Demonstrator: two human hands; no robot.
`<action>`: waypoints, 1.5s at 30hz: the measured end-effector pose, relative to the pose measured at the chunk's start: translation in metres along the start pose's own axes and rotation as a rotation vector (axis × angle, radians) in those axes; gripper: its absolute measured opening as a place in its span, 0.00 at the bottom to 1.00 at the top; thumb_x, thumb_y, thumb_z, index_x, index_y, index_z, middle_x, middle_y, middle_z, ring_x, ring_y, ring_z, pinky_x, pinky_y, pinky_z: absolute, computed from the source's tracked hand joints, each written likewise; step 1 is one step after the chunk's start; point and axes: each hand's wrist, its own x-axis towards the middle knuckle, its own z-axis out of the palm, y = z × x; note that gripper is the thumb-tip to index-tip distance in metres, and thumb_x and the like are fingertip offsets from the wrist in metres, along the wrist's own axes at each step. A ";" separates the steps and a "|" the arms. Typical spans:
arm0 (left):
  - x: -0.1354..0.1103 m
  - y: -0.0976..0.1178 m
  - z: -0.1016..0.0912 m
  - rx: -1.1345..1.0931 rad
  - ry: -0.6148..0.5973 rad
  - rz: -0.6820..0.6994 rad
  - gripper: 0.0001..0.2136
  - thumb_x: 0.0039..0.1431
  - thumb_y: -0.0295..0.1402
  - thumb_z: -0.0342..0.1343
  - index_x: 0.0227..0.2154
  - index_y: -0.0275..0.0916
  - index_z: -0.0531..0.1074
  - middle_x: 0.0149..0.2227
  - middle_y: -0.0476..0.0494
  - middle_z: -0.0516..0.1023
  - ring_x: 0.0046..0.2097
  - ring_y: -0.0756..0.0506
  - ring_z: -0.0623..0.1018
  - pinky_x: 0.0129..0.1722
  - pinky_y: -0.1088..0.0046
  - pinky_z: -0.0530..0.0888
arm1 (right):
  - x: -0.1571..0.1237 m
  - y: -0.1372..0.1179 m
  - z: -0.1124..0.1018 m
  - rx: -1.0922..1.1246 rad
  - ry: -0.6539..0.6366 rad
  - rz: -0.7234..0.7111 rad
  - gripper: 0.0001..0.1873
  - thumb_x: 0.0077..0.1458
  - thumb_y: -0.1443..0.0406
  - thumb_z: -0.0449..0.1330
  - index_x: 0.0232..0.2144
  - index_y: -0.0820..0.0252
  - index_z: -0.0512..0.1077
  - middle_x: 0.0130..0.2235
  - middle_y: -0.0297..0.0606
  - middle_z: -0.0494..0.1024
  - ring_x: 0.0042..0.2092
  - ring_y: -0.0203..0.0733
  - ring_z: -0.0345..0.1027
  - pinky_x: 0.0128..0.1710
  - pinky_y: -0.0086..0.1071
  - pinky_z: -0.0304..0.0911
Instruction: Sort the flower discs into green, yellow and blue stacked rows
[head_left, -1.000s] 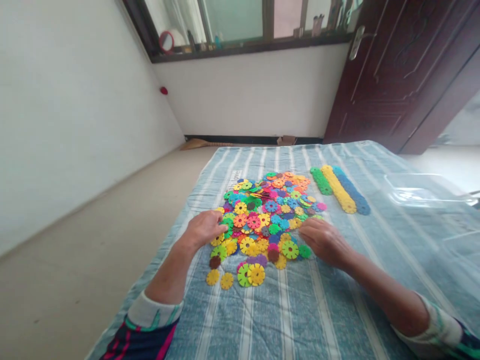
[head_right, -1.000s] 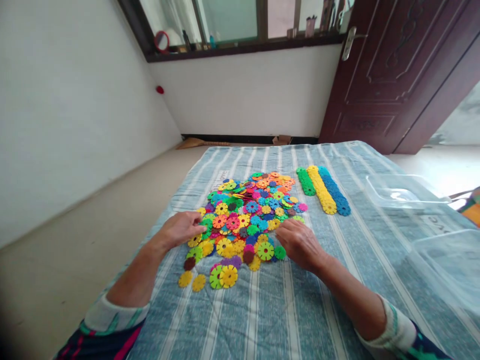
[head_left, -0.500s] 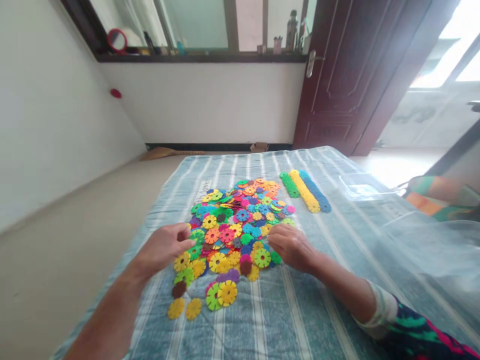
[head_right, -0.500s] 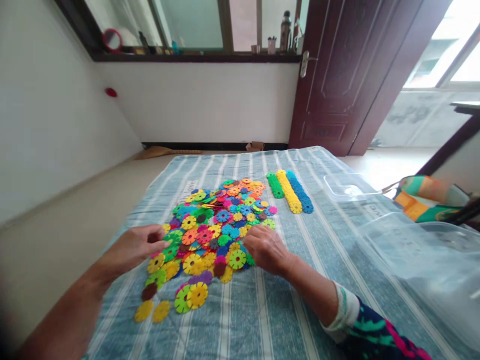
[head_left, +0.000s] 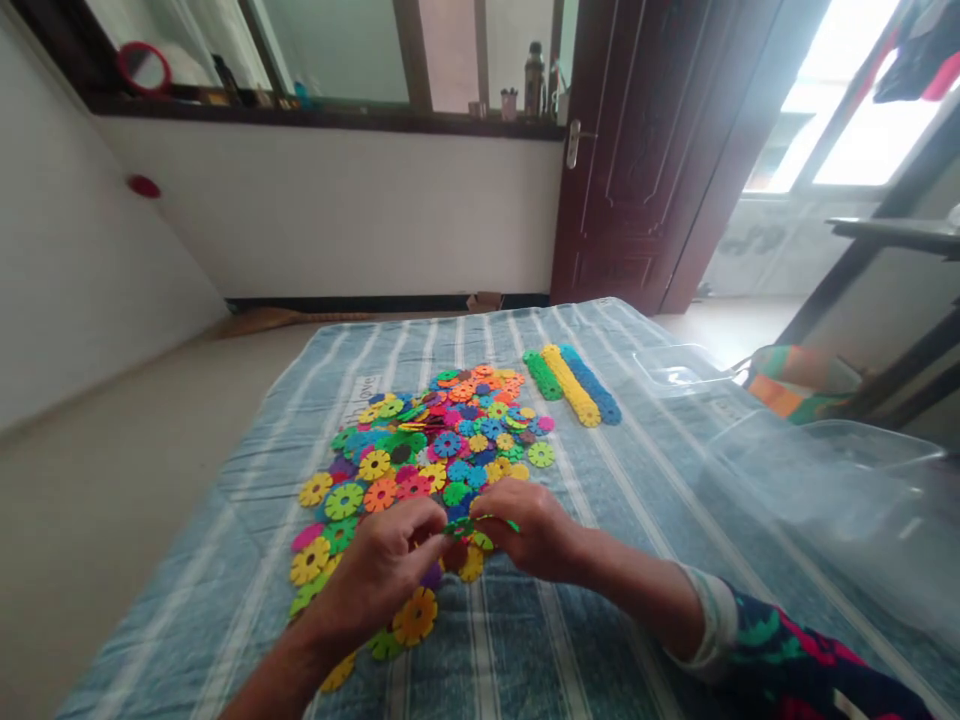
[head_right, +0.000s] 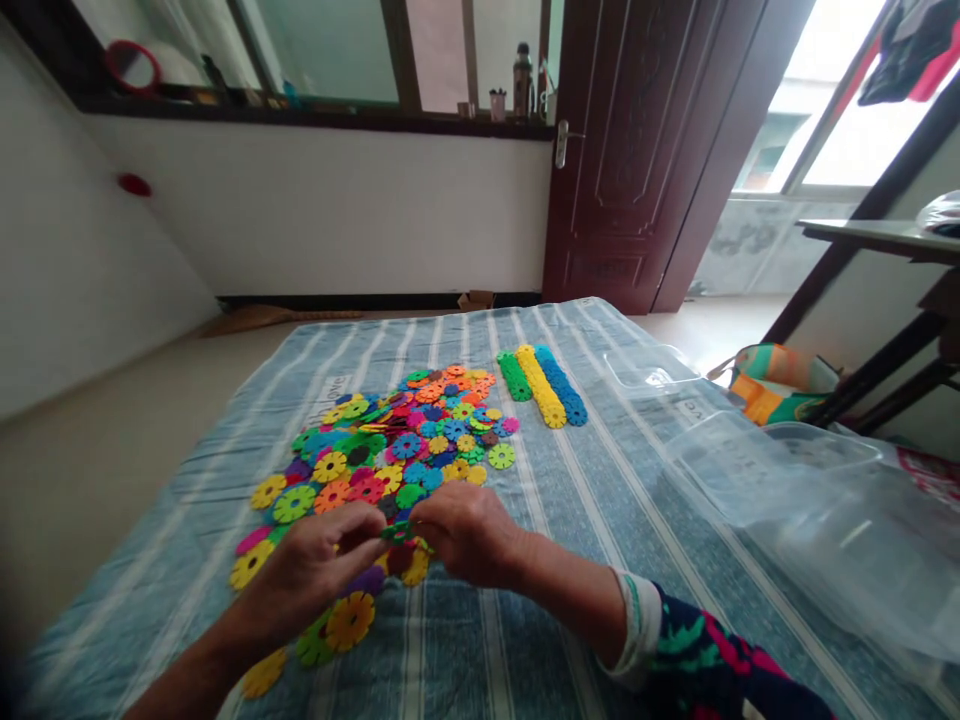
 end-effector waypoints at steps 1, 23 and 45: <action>0.000 0.000 0.002 -0.008 -0.010 -0.001 0.10 0.54 0.38 0.53 0.21 0.40 0.69 0.22 0.50 0.72 0.26 0.49 0.72 0.26 0.75 0.66 | 0.000 0.001 0.000 -0.004 -0.002 0.007 0.08 0.63 0.67 0.55 0.37 0.57 0.75 0.33 0.38 0.79 0.36 0.39 0.71 0.37 0.33 0.68; 0.007 -0.034 -0.034 0.232 0.198 0.014 0.14 0.57 0.42 0.49 0.24 0.40 0.71 0.25 0.48 0.75 0.29 0.47 0.75 0.31 0.72 0.68 | 0.059 0.136 -0.117 -0.742 -0.206 0.488 0.16 0.62 0.71 0.51 0.31 0.62 0.78 0.40 0.44 0.77 0.43 0.42 0.67 0.36 0.31 0.54; 0.004 -0.052 -0.064 0.393 0.076 -0.237 0.12 0.53 0.43 0.47 0.26 0.41 0.70 0.27 0.47 0.75 0.31 0.45 0.74 0.32 0.71 0.64 | 0.031 0.122 -0.096 -0.736 -0.085 0.451 0.16 0.62 0.67 0.50 0.31 0.59 0.78 0.37 0.43 0.78 0.41 0.43 0.69 0.37 0.31 0.57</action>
